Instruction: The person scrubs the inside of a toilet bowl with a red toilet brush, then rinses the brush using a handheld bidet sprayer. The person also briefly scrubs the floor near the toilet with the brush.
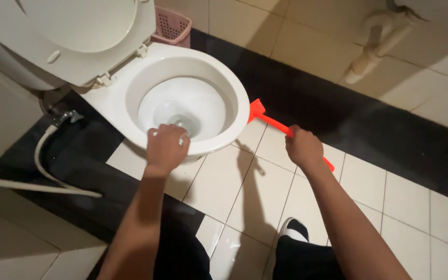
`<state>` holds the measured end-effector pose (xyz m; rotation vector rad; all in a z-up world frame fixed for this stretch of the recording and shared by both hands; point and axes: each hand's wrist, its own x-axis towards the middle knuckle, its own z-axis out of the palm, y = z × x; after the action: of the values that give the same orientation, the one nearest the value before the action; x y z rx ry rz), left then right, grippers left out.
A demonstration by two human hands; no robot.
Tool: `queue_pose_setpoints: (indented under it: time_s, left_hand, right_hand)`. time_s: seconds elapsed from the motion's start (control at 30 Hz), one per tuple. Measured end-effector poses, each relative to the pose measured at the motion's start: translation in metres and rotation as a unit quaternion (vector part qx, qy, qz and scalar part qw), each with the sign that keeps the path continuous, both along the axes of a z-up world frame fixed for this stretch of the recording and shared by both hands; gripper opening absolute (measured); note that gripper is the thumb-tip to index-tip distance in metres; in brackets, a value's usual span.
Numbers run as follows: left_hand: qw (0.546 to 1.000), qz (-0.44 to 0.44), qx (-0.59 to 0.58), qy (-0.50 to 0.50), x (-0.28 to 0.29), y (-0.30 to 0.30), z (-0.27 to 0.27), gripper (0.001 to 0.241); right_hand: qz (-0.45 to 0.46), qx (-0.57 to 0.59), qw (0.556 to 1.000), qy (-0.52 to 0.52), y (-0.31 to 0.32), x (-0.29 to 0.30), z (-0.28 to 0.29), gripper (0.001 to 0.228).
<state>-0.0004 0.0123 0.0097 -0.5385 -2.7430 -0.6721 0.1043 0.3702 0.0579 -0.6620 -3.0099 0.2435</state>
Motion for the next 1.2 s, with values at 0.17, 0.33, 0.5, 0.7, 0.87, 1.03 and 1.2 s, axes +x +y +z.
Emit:
queue_pose_setpoints:
  time_s: [0.17, 0.33, 0.5, 0.7, 0.87, 1.03, 1.2]
  left_hand:
    - [0.997, -0.067, 0.021, 0.027, -0.001, 0.006, 0.010, 0.024]
    - [0.998, -0.030, 0.050, 0.019, 0.002, 0.002, 0.012, 0.026]
    - [0.997, -0.039, 0.063, 0.039, 0.000, 0.000, 0.011, 0.027]
    - [0.995, -0.007, 0.075, 0.069, -0.002, 0.001, -0.004, 0.026]
    - [0.992, 0.002, 0.091, 0.084, 0.001, -0.004, -0.005, 0.025]
    - [0.993, 0.000, 0.092, 0.080, -0.001, -0.004, -0.008, 0.024]
    - [0.991, 0.002, 0.117, 0.071, 0.001, -0.005, -0.012, 0.026]
  right_hand:
    - [-0.010, -0.009, 1.000, -0.008, -0.001, -0.003, -0.001, 0.031]
    - [-0.006, 0.000, 1.000, 0.021, -0.002, -0.010, 0.005, 0.028]
    - [-0.024, -0.024, 0.985, 0.170, -0.025, -0.018, 0.045, 0.031]
    - [0.110, -0.059, 0.964, 0.236, -0.090, -0.044, 0.063, 0.035]
    - [0.168, -0.098, 0.974, 0.118, -0.146, -0.072, 0.042, 0.035]
    - [0.283, -0.026, 0.945, 0.162, -0.156, -0.091, -0.005, 0.018]
    - [0.127, -0.083, 0.988, -0.016, -0.179, -0.077, 0.012, 0.027]
